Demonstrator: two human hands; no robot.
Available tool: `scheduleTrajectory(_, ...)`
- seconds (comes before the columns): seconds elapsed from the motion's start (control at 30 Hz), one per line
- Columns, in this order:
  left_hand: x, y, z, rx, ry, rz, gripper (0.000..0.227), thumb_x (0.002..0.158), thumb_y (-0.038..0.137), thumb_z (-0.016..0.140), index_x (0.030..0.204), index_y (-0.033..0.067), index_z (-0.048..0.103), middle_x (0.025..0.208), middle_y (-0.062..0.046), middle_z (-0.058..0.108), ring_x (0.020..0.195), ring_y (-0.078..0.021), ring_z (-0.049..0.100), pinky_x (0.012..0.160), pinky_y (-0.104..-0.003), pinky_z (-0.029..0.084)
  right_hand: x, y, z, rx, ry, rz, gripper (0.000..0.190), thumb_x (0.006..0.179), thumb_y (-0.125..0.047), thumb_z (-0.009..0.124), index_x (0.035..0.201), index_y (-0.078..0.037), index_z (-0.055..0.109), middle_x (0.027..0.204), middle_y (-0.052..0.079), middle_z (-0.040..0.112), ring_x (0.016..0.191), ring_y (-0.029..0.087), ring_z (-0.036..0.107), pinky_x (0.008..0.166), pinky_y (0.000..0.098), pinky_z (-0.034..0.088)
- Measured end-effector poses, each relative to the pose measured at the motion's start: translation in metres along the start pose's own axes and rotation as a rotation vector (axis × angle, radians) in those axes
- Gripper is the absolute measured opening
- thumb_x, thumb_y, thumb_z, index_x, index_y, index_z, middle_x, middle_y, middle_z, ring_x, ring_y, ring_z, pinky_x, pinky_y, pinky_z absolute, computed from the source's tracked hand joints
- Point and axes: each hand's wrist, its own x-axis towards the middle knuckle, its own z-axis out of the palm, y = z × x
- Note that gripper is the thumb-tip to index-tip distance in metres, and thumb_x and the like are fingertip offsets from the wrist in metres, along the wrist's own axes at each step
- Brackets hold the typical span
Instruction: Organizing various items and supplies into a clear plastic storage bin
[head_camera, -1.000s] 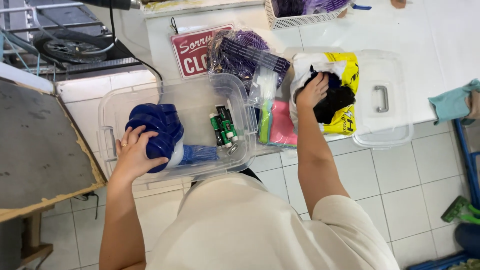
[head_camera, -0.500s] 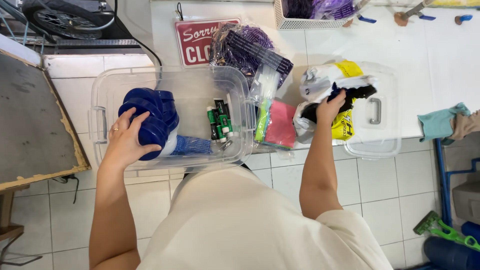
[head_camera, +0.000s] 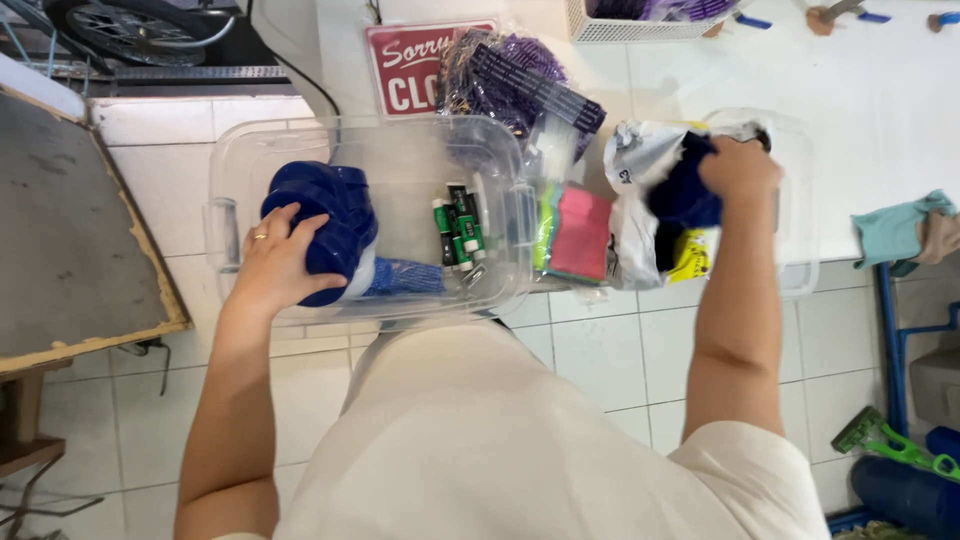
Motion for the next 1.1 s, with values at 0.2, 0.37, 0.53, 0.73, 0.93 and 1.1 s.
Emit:
scheduleTrajectory(0.2,-0.011,-0.018,-0.012,-0.237,0.028,0.136,0.109,0.064,0.038,0.087,0.157,0.0146,0.034,0.163,-0.025,0.022,0.152,-0.0418,0.019,0.122,-0.045,0.02,-0.109,0.004,-0.121,0.383,0.064,-0.169,0.055,0.098,-0.017,0.045,0.143,0.008,0.065,0.115,0.04,0.066,0.097,0.061,0.059,0.075,0.0654,0.042)
scheduleTrajectory(0.37,0.009,-0.022,-0.029,-0.13,-0.117,0.151,0.108,0.067,0.039,0.081,0.159,0.0145,0.031,0.168,-0.023,0.011,0.155,-0.0427,0.011,0.123,-0.048,0.015,-0.125,-0.152,-0.054,1.632,-0.006,-0.154,0.055,0.093,-0.027,0.068,0.144,-0.02,0.047,0.13,0.003,0.059,0.118,0.017,0.059,0.106,0.0361,0.049)
scheduleTrajectory(0.53,0.01,-0.034,-0.01,-0.077,-0.125,0.136,0.1,0.059,0.037,0.083,0.151,0.0201,0.049,0.143,-0.018,0.055,0.138,-0.0416,0.049,0.113,-0.053,0.039,-0.157,-0.307,-0.018,1.887,-0.482,-0.179,0.043,0.102,-0.018,0.066,0.145,-0.015,0.058,0.128,0.019,0.065,0.121,0.03,0.066,0.105,0.0491,0.053)
scheduleTrajectory(0.73,-0.011,-0.019,-0.062,-0.172,-0.212,0.165,0.079,0.066,0.026,0.082,0.141,0.0175,0.059,0.131,-0.021,0.065,0.128,-0.0439,0.058,0.105,-0.052,0.048,-0.155,-0.343,-0.031,2.111,-0.606,-0.255,0.035,0.106,-0.016,0.059,0.14,-0.022,0.059,0.12,0.008,0.073,0.114,0.023,0.075,0.103,0.0435,0.062)
scheduleTrajectory(0.93,-0.007,-0.017,-0.082,-0.207,-0.282,0.159,0.073,0.076,0.016,0.081,0.144,0.0105,0.057,0.136,-0.028,0.061,0.132,-0.0484,0.054,0.107,-0.054,0.047,-0.149,-0.341,-0.003,2.18,-0.653,-0.125,0.034,0.107,-0.017,0.058,0.14,-0.024,0.058,0.117,0.008,0.074,0.11,0.027,0.078,0.096,0.0443,0.066)
scheduleTrajectory(1.1,0.023,-0.026,-0.043,-0.023,-0.118,0.156,0.068,0.081,0.014,0.08,0.146,0.0164,0.058,0.147,-0.025,0.049,0.137,-0.05,0.047,0.108,-0.055,0.047,-0.137,-0.338,0.028,2.193,-0.653,0.002,0.032,0.107,-0.021,0.06,0.138,-0.027,0.059,0.113,0.008,0.076,0.102,0.029,0.081,0.086,0.0472,0.069)
